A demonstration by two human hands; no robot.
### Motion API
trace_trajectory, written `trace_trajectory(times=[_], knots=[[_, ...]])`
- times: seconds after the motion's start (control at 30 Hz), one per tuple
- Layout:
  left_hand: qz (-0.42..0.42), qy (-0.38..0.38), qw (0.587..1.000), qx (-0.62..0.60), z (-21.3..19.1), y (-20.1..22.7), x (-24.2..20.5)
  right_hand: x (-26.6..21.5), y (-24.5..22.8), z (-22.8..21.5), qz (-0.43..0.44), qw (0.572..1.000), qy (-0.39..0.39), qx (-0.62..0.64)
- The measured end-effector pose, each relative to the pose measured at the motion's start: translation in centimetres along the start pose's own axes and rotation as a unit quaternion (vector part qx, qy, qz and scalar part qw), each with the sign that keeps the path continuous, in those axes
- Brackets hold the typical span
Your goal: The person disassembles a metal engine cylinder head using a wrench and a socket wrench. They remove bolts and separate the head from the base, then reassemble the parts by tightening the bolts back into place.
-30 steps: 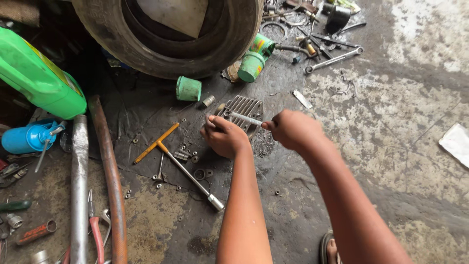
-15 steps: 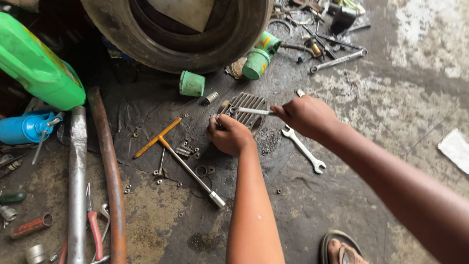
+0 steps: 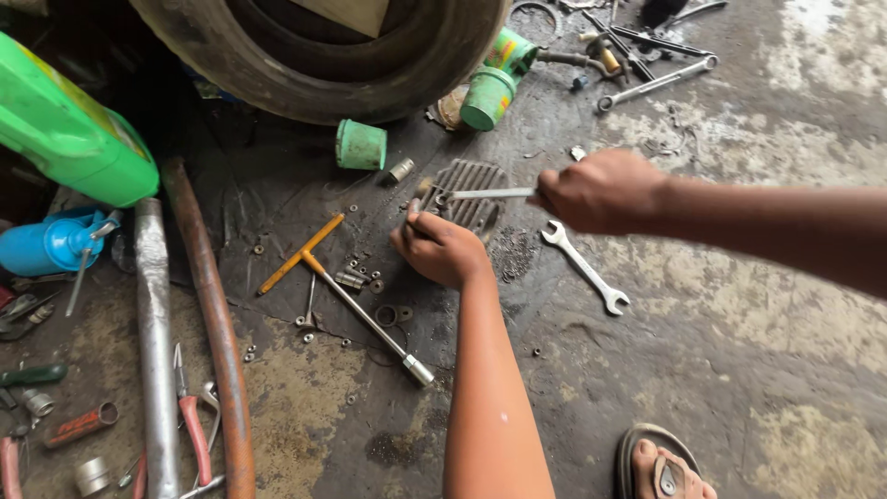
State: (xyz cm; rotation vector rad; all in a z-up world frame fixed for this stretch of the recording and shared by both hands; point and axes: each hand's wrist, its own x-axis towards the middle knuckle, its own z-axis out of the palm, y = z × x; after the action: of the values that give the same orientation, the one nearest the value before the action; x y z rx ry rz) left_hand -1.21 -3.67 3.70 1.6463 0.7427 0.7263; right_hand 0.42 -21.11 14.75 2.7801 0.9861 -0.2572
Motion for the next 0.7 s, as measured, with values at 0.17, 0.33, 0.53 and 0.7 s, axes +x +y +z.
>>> trace_trajectory(times=[0.17,0.33,0.53,0.7], knots=[[0.034,-0.076,0.997,0.007,-0.1,-0.6,1.1,2.0,4.3,-0.9,-0.132,0.988,0.02,-0.082],[0.036,-0.071,0.997,0.009,0.5,-0.8,1.2,3.3,6.1,0.0,-0.154,0.984,0.028,-0.088],[0.066,-0.136,0.988,0.005,0.1,-0.9,2.2,5.3,9.4,0.5,-0.227,0.969,0.069,-0.066],[0.034,-0.137,0.99,0.008,0.0,-0.7,1.7,3.3,7.6,2.0,-0.182,0.982,-0.006,-0.048]])
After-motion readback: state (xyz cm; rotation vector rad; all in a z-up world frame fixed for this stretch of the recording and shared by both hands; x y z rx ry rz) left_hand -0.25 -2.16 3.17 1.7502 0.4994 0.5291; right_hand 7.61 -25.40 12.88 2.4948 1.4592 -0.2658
